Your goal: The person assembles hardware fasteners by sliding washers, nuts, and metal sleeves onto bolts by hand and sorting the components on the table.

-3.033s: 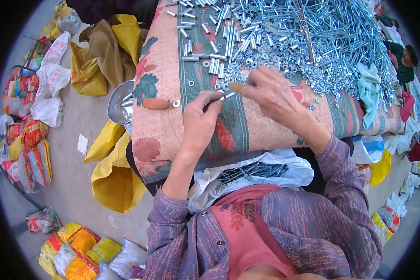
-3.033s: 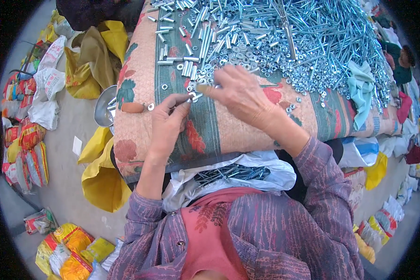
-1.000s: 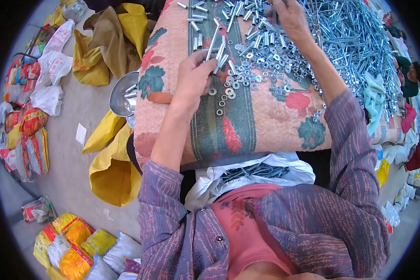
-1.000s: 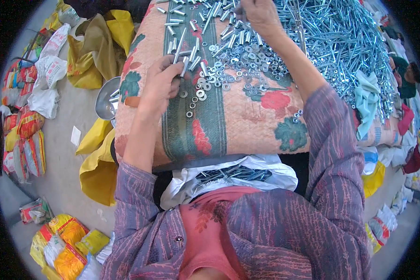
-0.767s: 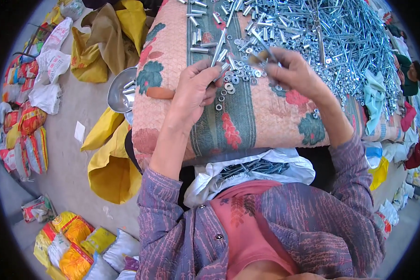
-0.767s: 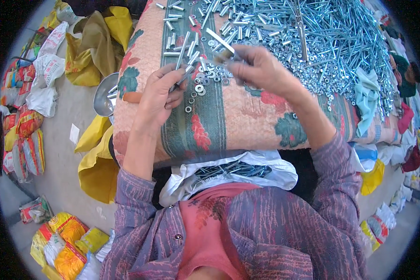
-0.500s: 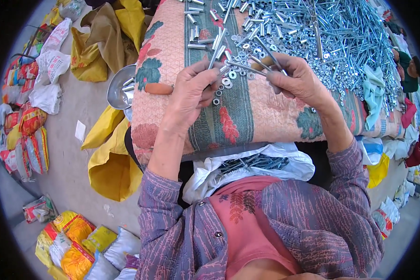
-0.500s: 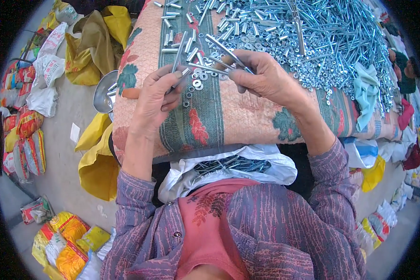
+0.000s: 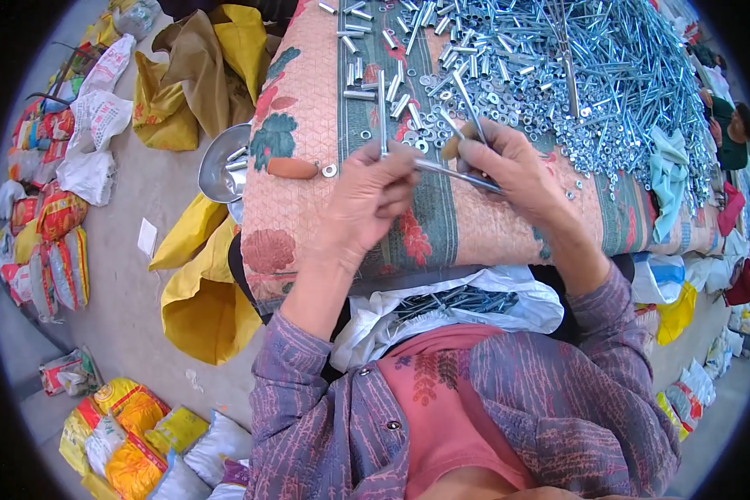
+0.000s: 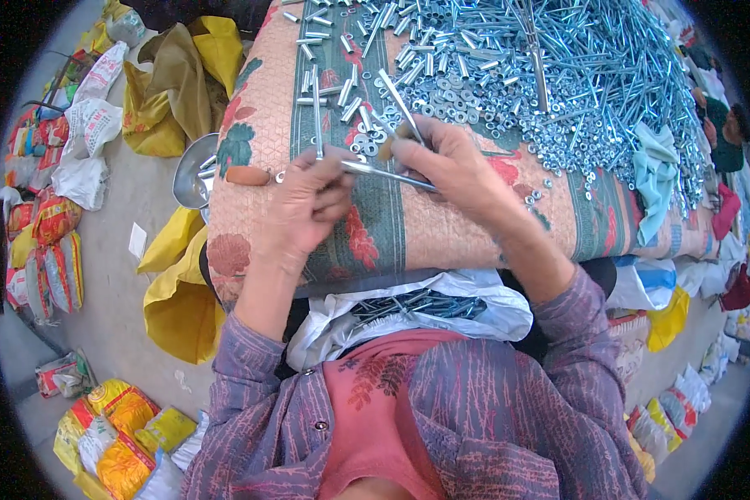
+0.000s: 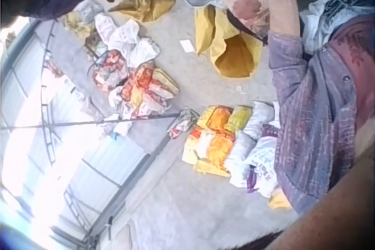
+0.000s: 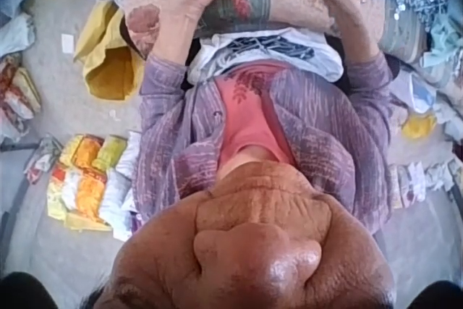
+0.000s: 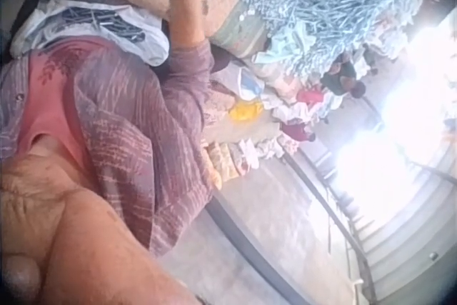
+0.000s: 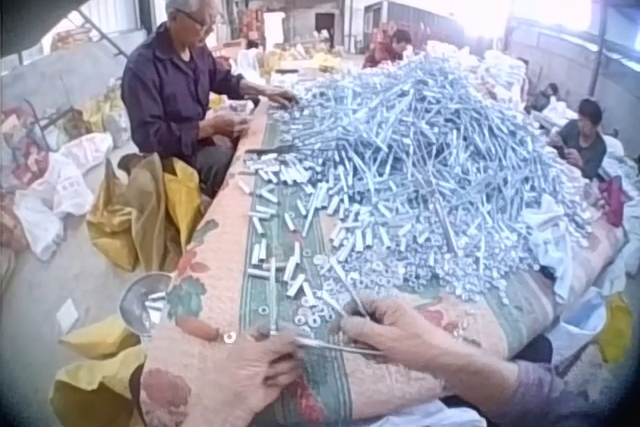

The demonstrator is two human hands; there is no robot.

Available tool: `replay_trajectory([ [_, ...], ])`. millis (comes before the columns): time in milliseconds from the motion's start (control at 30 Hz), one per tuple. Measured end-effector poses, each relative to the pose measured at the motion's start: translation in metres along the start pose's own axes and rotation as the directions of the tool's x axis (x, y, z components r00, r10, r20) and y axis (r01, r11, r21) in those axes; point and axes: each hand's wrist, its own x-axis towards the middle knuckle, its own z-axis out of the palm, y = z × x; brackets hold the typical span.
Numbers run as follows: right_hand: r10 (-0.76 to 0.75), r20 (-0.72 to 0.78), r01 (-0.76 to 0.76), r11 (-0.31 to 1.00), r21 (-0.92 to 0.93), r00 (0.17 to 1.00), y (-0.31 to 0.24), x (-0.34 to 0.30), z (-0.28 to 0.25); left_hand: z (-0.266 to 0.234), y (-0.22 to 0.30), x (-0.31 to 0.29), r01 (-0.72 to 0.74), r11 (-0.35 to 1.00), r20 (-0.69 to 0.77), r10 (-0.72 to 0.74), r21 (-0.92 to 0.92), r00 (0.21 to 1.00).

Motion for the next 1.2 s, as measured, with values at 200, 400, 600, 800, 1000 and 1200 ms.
replay_trajectory([
  [200, -0.092, -0.221, 0.140, 0.966, 0.215, 0.971, 0.008, 0.012, 0.024, 0.033, -0.024, 0.003, 0.032, 0.996, -0.008, -0.033, -0.082, 0.999],
  [400, -0.037, -0.197, 0.105, 0.933, 0.345, 0.980, 0.011, 0.001, -0.001, 0.006, 0.015, 0.052, -0.102, 0.808, -0.100, 0.195, 0.580, 0.976],
  [600, -0.045, -0.227, 0.117, 0.941, 0.317, 0.973, 0.015, -0.006, -0.009, -0.007, 0.020, 0.084, -0.300, -0.521, 0.526, 0.366, 0.799, 0.768],
  [800, -0.013, -0.172, 0.050, 0.977, 0.209, 0.985, 0.025, -0.016, -0.005, 0.005, 0.031, 0.069, -0.089, 0.886, -0.101, 0.151, 0.455, 0.983],
  [1000, -0.043, -0.095, 0.046, 0.998, 0.035, 0.995, 0.027, -0.012, 0.006, 0.014, 0.004, 0.049, 0.105, 0.983, 0.096, -0.091, -0.153, 0.991],
  [1200, 0.054, -0.017, -0.051, 0.990, 0.129, 0.998, 0.024, -0.013, 0.007, 0.018, -0.007, 0.035, 0.076, 0.992, 0.034, -0.073, -0.104, 0.997],
])
